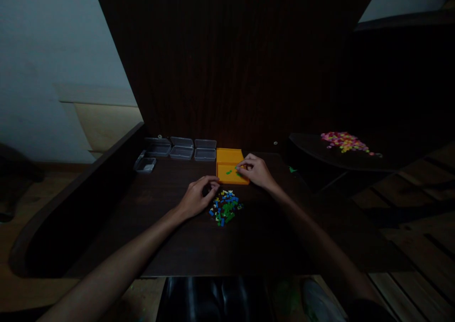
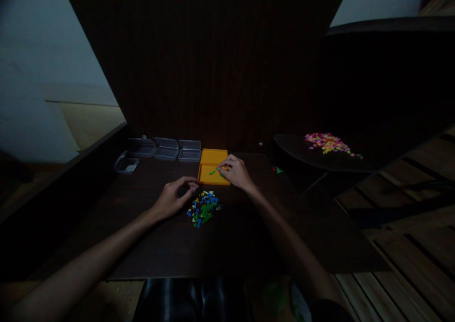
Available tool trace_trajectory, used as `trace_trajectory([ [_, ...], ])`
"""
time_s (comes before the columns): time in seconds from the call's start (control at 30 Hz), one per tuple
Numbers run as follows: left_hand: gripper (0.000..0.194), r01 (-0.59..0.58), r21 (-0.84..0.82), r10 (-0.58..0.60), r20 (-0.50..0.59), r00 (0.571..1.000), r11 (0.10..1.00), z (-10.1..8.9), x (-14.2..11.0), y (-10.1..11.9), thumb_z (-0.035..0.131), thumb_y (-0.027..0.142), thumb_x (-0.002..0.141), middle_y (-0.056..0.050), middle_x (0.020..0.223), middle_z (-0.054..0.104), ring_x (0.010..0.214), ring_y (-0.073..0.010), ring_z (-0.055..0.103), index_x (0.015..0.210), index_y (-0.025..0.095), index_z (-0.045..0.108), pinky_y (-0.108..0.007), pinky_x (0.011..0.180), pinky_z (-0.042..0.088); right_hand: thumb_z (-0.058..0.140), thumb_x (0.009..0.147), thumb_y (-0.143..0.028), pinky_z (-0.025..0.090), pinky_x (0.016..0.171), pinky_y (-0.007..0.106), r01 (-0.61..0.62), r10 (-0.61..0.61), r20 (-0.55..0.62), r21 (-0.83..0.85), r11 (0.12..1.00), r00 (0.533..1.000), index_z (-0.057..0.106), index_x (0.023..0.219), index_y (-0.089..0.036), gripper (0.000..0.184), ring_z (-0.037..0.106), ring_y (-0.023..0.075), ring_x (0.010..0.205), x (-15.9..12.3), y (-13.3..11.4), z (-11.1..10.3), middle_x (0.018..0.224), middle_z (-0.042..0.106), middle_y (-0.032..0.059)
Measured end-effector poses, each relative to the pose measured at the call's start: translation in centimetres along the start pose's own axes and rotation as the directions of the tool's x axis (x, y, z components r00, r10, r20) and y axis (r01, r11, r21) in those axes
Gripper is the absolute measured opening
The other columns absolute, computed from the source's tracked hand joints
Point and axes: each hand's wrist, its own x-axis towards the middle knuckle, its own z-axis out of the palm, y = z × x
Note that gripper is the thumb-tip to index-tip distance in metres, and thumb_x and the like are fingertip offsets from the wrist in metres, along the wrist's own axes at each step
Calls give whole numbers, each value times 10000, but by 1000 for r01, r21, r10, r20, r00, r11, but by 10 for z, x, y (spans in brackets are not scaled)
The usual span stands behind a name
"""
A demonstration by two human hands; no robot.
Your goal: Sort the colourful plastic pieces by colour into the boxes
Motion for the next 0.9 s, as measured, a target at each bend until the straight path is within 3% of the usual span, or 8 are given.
trace_trajectory([
  [0.2, 249, -18, 13, 18, 9, 1000, 1000, -1, 0, 1, 549, 271, 888, -67, 967, 713, 889, -176, 674, 1112, 176, 600, -300, 850, 523, 671, 744, -184, 391, 621, 239, -69, 92, 95, -228, 971, 991, 769, 789, -168, 109, 512, 132, 687, 16, 32, 5, 745, 522, 17],
  [0.47, 247, -64, 46, 63, 21, 998, 997, -1, -1, -3, 533, 268, 902, -63, 961, 705, 883, -162, 670, 1120, 163, 583, -303, 842, 533, 678, 756, -194, 404, 659, 232, -63, 157, 200, -410, 910, 967, 788, 846, -190, 142, 544, 149, 742, 27, 34, 16, 811, 613, 47],
  [0.73, 214, -85, 97, 80, 57, 995, 992, -2, 0, -2, 527, 268, 911, -51, 937, 689, 865, -158, 650, 1081, 169, 611, -296, 829, 521, 608, 791, -175, 410, 675, 246, -87, 190, 210, -422, 903, 959, 787, 922, -180, 222, 563, 160, 742, 26, 25, 7, 824, 635, 63],
  [0.9, 197, -162, 185, 122, 213, 969, 969, -2, 0, -5, 530, 247, 908, -63, 1018, 684, 991, -196, 598, 1050, 177, 646, -347, 912, 480, 607, 784, -166, 392, 624, 243, 27, 34, 239, -247, 969, 970, 773, 883, -149, 193, 530, 137, 683, 12, 4, -4, 774, 594, 43],
])
